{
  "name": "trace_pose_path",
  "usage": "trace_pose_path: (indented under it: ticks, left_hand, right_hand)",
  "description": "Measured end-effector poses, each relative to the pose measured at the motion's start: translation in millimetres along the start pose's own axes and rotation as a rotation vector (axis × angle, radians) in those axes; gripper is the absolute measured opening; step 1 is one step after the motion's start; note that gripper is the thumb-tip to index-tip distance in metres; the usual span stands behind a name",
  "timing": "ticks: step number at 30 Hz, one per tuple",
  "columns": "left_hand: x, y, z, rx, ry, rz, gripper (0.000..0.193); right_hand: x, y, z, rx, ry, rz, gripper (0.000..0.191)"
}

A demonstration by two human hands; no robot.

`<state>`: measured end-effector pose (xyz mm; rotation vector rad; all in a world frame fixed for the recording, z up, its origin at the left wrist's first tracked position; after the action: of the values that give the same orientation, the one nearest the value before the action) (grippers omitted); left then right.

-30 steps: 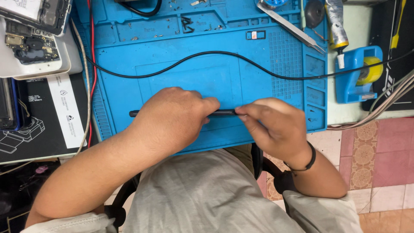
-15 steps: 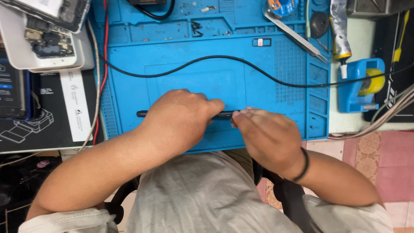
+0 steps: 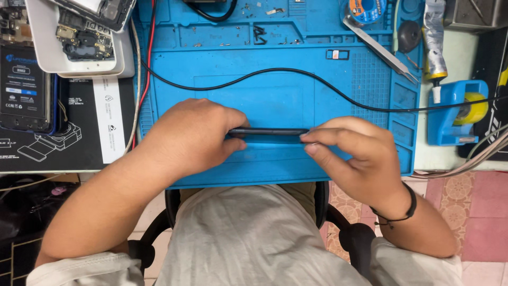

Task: The person holds a smartphone, pries along the edge of its back cover with a fingernail, and removes the back cover to expose the battery and internal components. They then use a spudger tool to work around the battery and internal parts on a blue repair mat.

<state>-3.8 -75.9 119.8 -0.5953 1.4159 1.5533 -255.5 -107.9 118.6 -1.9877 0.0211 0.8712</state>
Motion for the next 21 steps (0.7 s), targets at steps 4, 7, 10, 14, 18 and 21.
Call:
trace_pose_path:
  ticks: [4, 7, 10, 14, 18, 21]
  left_hand:
    - [3.0, -4.9, 5.8, -0.023, 0.007, 0.046, 0.019]
    - [2.3, -6.7, 8.9, 0.051, 0.086, 0.064, 0.018]
    - [2.7, -10.6, 9.4, 0.056, 0.084, 0.073, 0.017]
    - [5.0, -15.6, 11.7, 0.063, 0.093, 0.075, 0.016]
    - [6.4, -19.4, 14.6, 0.12, 0.169, 0.102, 0.017]
    - [8.4, -22.9, 14.0, 0.135, 0.171, 0.107, 0.019]
  right_hand:
    - [10.7, -7.9, -7.8, -0.09, -0.01, 0.145, 0.014]
    - [14.3, -13.5, -14.3, -0.132, -0.021, 0.225, 0.014]
    - [14.8, -18.2, -19.7, -0.16, -0.051, 0.255, 0.013]
    - [19.9, -21.4, -22.9, -0.23, -0.059, 0.33, 0.014]
    - [34.2, -21.5, -16.9, -0.485, 0.014, 0.485, 0.02]
    - [43.0, -12.3, -16.1, -0.672, 0.063, 0.491, 0.021]
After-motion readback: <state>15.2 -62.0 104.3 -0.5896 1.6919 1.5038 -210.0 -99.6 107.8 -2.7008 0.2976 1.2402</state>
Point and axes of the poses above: each hand's wrist, its own z-axis away from the middle knuckle, its own x-axis out of the palm, y = z × x, the point moved 2 cm from there along -z, towards the middle knuckle, and after that the axes turned 7 degrees about y, right-handed, at the moved point
